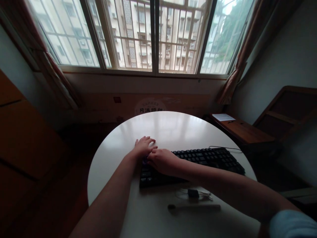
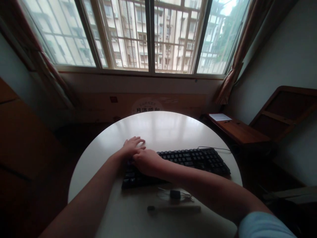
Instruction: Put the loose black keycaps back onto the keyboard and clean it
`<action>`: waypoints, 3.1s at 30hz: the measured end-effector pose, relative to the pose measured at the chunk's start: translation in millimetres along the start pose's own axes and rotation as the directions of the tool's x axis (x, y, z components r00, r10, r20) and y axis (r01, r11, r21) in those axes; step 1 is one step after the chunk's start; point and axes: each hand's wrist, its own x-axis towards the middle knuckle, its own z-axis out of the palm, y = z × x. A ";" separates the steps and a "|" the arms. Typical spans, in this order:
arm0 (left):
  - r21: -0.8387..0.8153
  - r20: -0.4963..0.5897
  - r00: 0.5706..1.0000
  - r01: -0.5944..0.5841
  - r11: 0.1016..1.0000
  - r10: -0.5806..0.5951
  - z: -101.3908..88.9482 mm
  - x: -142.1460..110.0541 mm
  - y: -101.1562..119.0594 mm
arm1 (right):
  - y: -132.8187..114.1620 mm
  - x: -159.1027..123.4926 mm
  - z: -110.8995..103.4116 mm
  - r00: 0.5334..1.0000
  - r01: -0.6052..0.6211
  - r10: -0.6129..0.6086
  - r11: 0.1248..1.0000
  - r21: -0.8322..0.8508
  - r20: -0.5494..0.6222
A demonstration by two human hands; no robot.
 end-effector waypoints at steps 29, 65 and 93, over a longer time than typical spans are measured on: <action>0.033 -0.069 0.994 0.085 0.996 -0.082 -12.0 -13.7 12.1 | -18.8 -14.4 -4.2 0.994 0.044 -0.055 0.991 -0.125 -0.093; -0.001 -0.073 0.996 0.048 0.999 -0.048 3.0 5.9 10.2 | 142.7 -258.4 -82.5 0.645 -0.681 0.762 0.537 -0.497 -0.061; 0.078 -0.093 0.982 -0.159 0.984 0.166 13.2 0.3 28.7 | 41.8 -119.8 -49.8 0.942 -0.315 0.334 0.909 -0.274 0.025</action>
